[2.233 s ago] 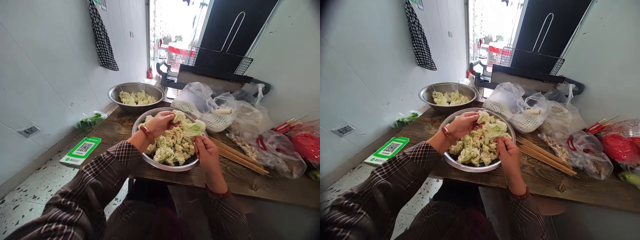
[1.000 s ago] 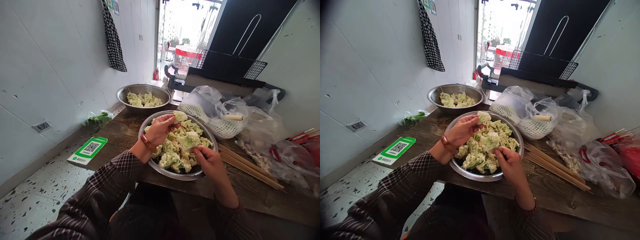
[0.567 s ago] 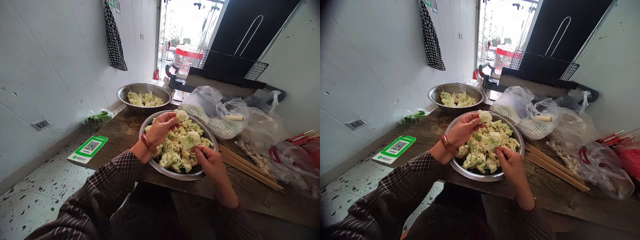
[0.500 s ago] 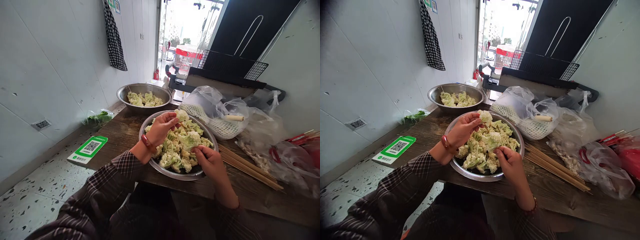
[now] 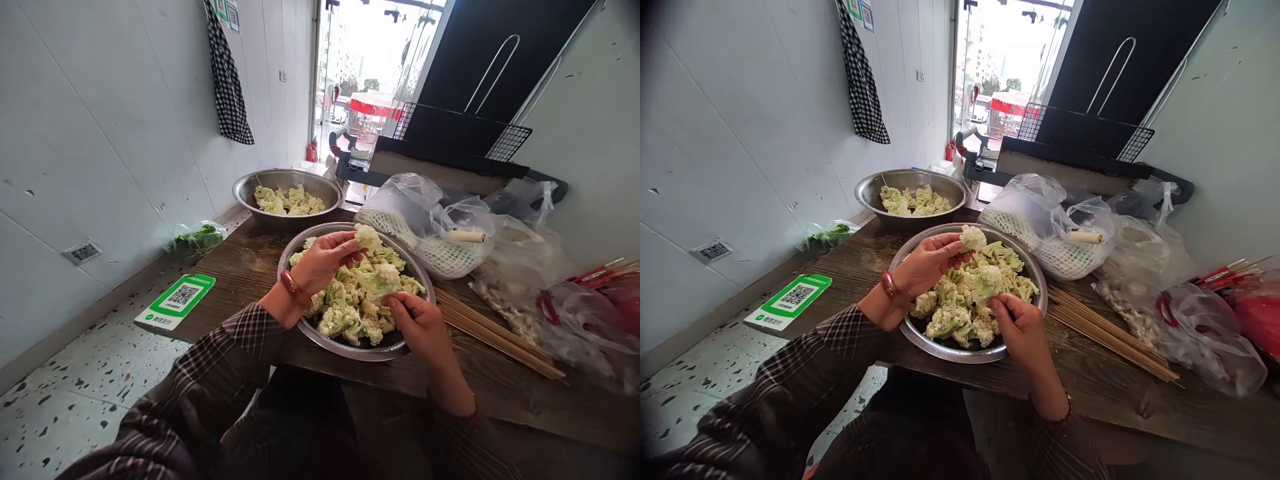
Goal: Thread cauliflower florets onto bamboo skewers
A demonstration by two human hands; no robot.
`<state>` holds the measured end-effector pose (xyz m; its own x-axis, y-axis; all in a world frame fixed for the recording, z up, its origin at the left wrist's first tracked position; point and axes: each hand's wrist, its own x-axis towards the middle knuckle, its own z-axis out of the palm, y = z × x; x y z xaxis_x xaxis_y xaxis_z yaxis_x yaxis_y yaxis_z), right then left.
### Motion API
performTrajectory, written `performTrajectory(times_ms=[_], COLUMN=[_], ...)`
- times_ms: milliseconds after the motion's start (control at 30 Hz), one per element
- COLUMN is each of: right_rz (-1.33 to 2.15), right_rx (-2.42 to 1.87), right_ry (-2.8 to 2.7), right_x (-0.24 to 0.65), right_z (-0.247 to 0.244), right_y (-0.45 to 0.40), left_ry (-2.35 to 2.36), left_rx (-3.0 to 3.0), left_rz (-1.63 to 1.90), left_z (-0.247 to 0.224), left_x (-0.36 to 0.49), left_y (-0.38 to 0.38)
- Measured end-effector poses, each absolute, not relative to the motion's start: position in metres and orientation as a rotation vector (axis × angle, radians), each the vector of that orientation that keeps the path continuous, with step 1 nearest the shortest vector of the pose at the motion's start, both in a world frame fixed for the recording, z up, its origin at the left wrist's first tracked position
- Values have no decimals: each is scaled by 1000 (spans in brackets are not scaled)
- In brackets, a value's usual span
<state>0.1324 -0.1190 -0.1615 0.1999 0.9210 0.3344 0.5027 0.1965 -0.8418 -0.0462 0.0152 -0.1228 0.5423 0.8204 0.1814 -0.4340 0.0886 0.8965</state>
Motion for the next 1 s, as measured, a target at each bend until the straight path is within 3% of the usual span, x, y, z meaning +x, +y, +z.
performTrajectory(times_ms=[367, 1000], right_rz=[589, 541], right_rx=[-1416, -1444], right_ry=[-1399, -1423], right_x=[134, 130], right_z=[-167, -161], right_y=[-117, -118], left_ry=[436, 480], left_rx=[1027, 1343], left_rz=[1088, 1152], left_z=[-126, -126], left_x=[-42, -38], left_y=[13, 8])
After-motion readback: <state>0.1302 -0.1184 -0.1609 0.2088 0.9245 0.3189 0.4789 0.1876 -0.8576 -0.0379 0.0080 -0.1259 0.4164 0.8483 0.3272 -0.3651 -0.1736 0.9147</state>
